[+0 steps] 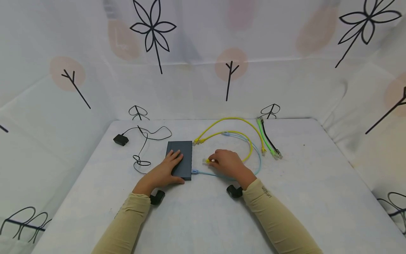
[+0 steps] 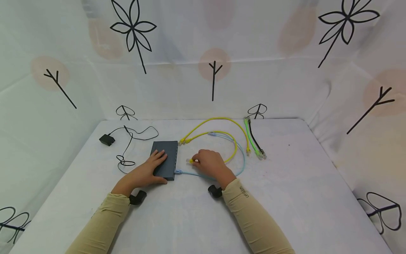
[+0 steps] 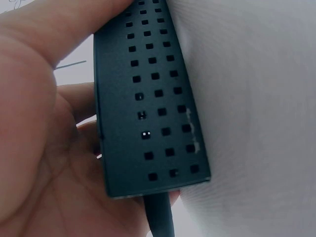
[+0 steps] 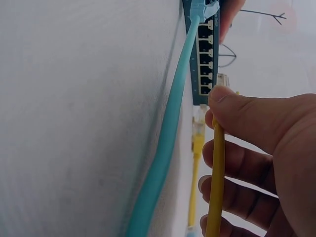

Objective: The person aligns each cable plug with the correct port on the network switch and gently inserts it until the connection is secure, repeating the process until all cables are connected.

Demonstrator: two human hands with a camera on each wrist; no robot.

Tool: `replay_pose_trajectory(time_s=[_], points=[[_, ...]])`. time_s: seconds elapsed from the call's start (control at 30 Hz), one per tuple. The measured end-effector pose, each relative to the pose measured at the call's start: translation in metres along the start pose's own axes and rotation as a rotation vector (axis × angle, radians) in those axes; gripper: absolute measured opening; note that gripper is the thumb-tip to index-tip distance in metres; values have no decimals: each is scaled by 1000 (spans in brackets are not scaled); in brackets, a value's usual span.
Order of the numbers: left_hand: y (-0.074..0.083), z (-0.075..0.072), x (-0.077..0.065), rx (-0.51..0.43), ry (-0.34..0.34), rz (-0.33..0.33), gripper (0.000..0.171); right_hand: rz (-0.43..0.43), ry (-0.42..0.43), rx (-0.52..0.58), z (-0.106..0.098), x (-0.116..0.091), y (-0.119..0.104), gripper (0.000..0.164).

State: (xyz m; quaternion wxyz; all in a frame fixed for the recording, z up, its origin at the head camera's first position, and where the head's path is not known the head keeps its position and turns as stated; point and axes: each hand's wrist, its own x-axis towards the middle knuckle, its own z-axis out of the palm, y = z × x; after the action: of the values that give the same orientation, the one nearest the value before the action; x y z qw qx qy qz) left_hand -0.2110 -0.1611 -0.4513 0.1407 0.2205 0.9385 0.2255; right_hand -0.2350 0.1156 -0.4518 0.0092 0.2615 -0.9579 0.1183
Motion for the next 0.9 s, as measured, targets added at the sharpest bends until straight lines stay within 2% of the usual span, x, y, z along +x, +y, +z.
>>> replay_pose_trajectory(time_s=[0.4,0.9], points=[[1,0,1,10,-2,-6,98,-34,32,17,-2,-2,-7,20],[-1,0,2,9,-5,-11,99,-40,-10,50,2,3,-14,21]])
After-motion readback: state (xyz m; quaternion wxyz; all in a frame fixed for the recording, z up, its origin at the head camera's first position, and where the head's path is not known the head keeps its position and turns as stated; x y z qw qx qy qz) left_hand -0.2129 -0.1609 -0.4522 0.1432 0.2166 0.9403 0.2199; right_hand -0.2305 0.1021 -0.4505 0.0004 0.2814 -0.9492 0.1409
